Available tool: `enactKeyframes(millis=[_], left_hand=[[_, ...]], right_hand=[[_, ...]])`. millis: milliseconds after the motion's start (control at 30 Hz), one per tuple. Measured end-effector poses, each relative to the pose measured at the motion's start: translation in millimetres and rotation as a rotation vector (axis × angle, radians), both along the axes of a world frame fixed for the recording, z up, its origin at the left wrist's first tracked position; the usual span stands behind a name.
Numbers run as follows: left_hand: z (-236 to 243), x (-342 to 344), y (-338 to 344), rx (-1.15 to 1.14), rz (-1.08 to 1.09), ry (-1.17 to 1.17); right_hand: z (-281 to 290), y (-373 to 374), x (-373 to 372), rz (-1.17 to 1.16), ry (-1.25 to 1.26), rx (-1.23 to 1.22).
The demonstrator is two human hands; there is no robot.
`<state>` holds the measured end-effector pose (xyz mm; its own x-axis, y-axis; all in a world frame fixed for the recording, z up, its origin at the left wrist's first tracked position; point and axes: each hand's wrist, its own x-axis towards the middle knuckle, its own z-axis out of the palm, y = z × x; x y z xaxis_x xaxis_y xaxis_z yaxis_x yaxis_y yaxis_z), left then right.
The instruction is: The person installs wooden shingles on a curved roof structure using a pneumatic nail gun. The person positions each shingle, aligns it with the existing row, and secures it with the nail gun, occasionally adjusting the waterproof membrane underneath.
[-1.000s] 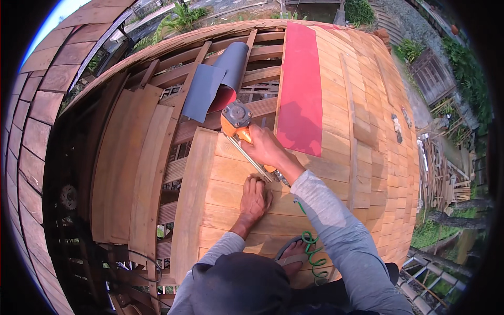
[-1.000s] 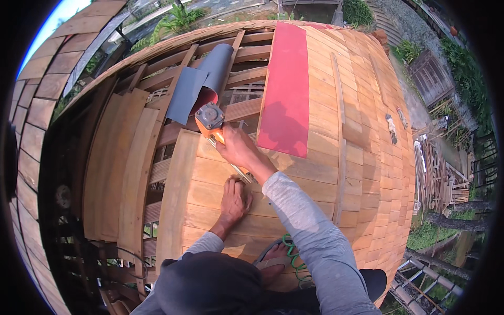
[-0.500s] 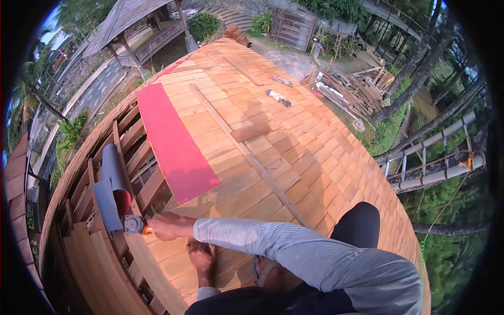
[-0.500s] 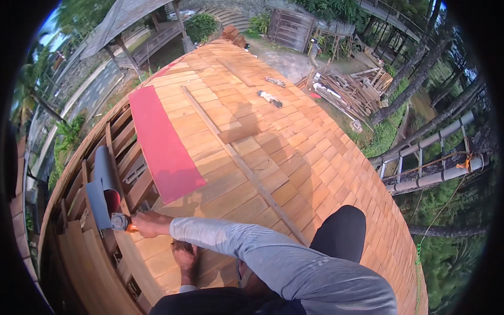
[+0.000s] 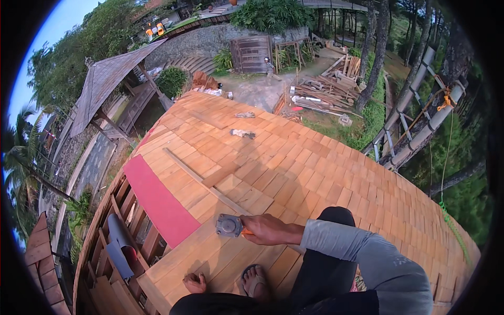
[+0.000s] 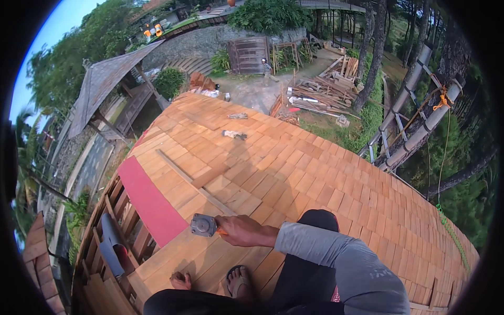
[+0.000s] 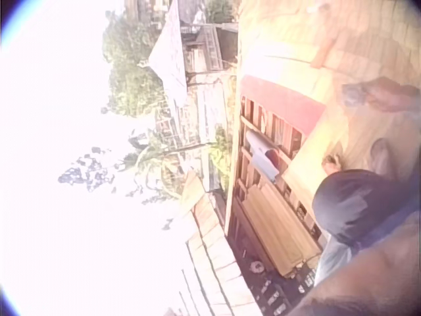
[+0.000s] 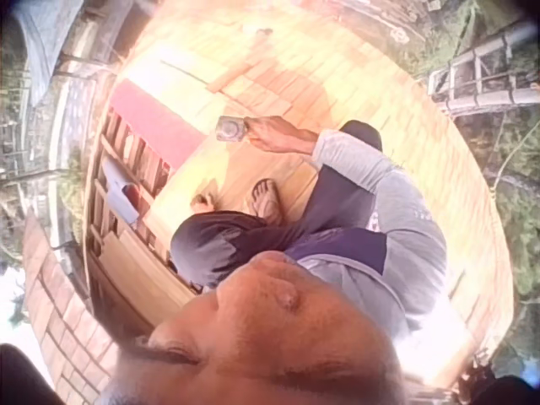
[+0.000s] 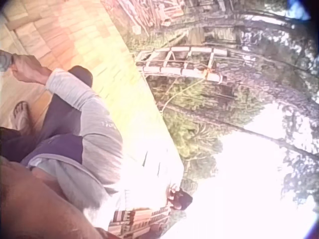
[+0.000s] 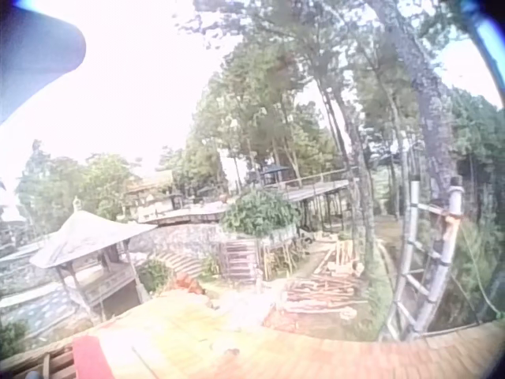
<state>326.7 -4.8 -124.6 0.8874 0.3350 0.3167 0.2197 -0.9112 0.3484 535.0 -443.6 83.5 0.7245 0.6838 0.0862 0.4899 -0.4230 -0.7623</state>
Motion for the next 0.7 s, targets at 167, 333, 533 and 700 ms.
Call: enactKeyframes(millis=[167, 333, 533, 700], left_hand=[[23.4, -20.5, -8.2, -0.091, 0.235, 0.086], [58.4, -68.6, -19.2, 0.041, 0.391, 0.162], [111.9, -150.2, -32.8, 0.155, 0.588, 0.264], [147.8, -215.1, -56.8, 0.196, 0.755, 0.343]], right_hand=[[-12.7, -71.7, -7.9, -0.196, 0.061, -0.055], [-24.9, -86.9, 0.0, -0.24, 0.033, 0.001], [-45.1, -66.8, 18.0, -0.184, 0.05, 0.075], [-53.4, -50.2, 24.8, -0.094, 0.086, 0.071]])
